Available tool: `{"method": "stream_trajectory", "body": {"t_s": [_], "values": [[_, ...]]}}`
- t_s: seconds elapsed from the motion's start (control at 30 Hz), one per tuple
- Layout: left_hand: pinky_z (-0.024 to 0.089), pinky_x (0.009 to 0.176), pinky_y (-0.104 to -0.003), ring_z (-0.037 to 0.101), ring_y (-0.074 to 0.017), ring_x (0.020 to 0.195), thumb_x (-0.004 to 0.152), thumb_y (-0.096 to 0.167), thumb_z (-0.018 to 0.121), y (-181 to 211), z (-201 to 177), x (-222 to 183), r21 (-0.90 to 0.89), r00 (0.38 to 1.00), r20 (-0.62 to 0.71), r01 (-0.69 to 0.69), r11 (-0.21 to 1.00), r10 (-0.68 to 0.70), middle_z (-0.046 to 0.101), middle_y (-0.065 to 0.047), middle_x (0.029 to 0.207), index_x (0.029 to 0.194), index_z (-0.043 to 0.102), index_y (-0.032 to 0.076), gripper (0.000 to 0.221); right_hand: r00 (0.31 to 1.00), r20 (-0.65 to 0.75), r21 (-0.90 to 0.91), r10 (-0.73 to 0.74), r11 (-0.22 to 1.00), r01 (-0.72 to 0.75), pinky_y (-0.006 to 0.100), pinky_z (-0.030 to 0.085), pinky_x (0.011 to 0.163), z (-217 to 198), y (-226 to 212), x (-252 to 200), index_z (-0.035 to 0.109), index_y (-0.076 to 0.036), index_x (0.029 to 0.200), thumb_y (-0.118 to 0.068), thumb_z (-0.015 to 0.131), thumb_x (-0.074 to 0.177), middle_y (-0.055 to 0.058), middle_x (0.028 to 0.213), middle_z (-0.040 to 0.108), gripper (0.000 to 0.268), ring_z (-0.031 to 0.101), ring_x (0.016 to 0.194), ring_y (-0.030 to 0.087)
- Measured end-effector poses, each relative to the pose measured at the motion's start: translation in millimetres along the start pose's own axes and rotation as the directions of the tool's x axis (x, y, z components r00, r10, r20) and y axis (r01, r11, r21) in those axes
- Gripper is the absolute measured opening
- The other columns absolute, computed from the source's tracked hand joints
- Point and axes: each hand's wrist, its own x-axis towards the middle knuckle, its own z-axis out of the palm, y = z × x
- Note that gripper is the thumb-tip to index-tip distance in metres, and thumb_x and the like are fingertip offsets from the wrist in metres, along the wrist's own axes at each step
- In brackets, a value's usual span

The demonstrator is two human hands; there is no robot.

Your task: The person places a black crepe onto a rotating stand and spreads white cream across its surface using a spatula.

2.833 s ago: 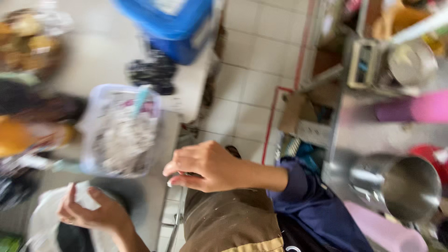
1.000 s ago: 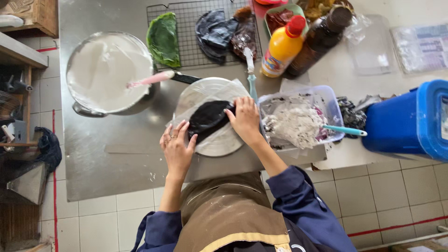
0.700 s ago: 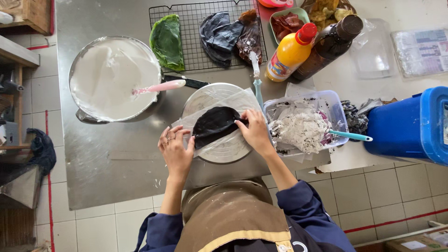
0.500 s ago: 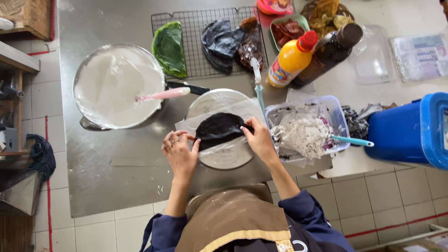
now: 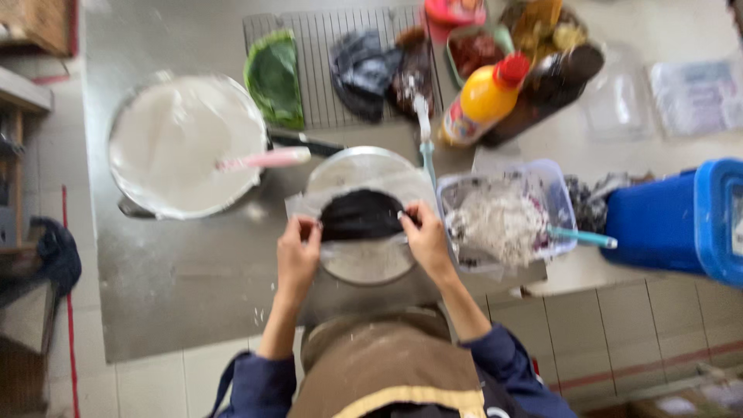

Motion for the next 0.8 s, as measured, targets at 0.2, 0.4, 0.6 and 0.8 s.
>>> {"method": "stream_trajectory", "body": {"t_s": [0.2,0.4,0.6,0.8], "values": [[0.046,0.063,-0.025,0.055,-0.0078,0.070,0.102,0.009,0.065,16,-3,7,-0.220,0.991,0.013,0.132,0.967,-0.132,0.064,-0.004,0.078,0.099,0.057,0.000,0.012,0.992,0.063,0.295,0.113,0.947,-0.127,0.021,0.039,0.059,-8,-7,8,0.061,-0.003,0.102,-0.004,0.067,0.099,-0.005,0.079,0.058,0.006,0.047,0.068,0.002],[0.047,0.061,-0.024,0.056,-0.0071,0.069,0.103,0.007,0.065,21,2,-8,-0.355,0.988,-0.021,0.138,0.925,-0.156,0.063,-0.003,0.078,0.099,0.057,-0.001,0.012,0.998,0.056,0.300,0.032,0.953,-0.047,0.019,0.040,0.062,-23,-11,21,0.061,-0.004,0.103,-0.004,0.067,0.100,-0.005,0.080,0.056,0.007,0.048,0.070,0.002],[0.053,0.064,-0.032,0.068,-0.0157,0.067,0.097,0.014,0.070,3,18,-28,0.018,0.992,-0.082,0.099,0.995,-0.097,0.071,-0.004,0.076,0.095,0.063,0.005,0.012,0.994,0.036,-0.315,-0.107,0.942,0.113,0.038,0.053,0.067,-12,6,28,0.067,-0.007,0.101,-0.013,0.075,0.092,0.011,0.086,0.073,0.013,0.070,0.078,0.028],[0.051,0.063,-0.043,0.069,-0.0274,0.067,0.094,0.020,0.070,-2,23,-27,0.258,0.989,-0.110,0.123,0.958,-0.098,0.070,-0.006,0.072,0.095,0.063,0.009,0.013,0.982,0.126,-0.359,-0.140,0.916,0.177,0.044,0.052,0.070,-14,2,23,0.063,-0.009,0.110,-0.006,0.069,0.087,0.012,0.078,0.065,0.024,0.067,0.074,0.033]]}}
